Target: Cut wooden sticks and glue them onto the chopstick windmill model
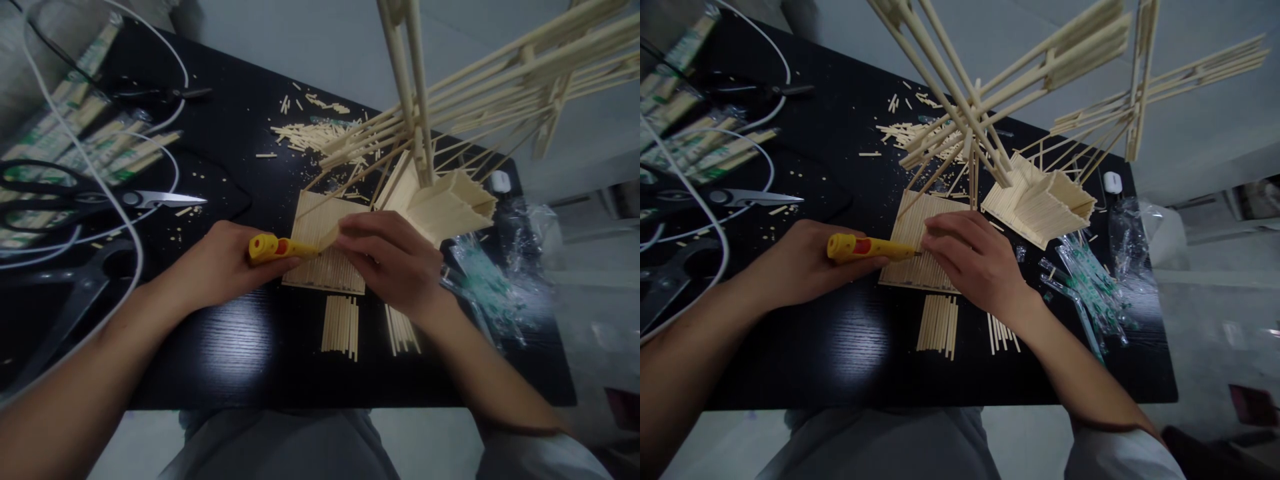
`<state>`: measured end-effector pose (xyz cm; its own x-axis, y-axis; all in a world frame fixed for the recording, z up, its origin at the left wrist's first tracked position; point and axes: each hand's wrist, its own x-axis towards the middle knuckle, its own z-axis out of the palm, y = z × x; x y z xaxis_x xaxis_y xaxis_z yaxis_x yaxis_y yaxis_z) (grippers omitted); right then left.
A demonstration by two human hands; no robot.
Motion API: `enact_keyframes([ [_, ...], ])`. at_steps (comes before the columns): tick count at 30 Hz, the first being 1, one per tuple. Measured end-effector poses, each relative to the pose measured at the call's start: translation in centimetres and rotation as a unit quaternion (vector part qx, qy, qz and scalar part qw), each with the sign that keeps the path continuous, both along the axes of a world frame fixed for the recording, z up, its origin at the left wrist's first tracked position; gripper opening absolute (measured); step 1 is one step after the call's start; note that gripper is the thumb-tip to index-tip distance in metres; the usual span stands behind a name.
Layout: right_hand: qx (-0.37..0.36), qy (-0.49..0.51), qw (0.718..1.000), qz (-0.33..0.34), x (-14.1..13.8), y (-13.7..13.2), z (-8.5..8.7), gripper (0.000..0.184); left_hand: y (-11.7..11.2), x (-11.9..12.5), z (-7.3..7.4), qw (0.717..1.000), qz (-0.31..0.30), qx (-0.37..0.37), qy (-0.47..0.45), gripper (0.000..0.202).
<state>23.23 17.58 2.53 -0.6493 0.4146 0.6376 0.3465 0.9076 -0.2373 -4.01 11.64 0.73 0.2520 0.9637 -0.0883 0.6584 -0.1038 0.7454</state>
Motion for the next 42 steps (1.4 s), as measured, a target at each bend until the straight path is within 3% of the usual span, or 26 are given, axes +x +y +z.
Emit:
enact_keyframes([
  [12,-0.044,0.01,0.999,-0.004,-0.2,-0.2,1.1,0.019,0.0,0.1,0.1,1.0,0.003,0.004,-0.006,0.048],
  [17,-0.08,0.012,0.995,-0.054,-0.1,-0.4,1.4,0.025,-0.1,0.1,0.2,1.0,0.009,0.0,0.002,0.045],
  [27,-0.1,0.09,0.988,-0.073,0.4,-0.5,1.5,0.013,0.0,0.1,0.2,1.0,0.005,-0.012,-0.011,0.044],
  [34,-0.167,0.158,0.972,-0.043,0.4,-1.2,1.3,0.008,-0.7,-0.1,1.4,0.993,0.026,0.022,-0.117,0.044],
  [39,-0.153,0.114,0.979,-0.065,0.5,-1.2,1.4,0.012,-0.9,-0.2,1.7,0.981,0.081,0.069,-0.16,0.049],
  [42,-0.147,0.095,0.982,-0.067,0.2,-0.9,1.6,0.009,-0.8,0.1,1.3,0.976,0.077,0.103,-0.178,0.048],
])
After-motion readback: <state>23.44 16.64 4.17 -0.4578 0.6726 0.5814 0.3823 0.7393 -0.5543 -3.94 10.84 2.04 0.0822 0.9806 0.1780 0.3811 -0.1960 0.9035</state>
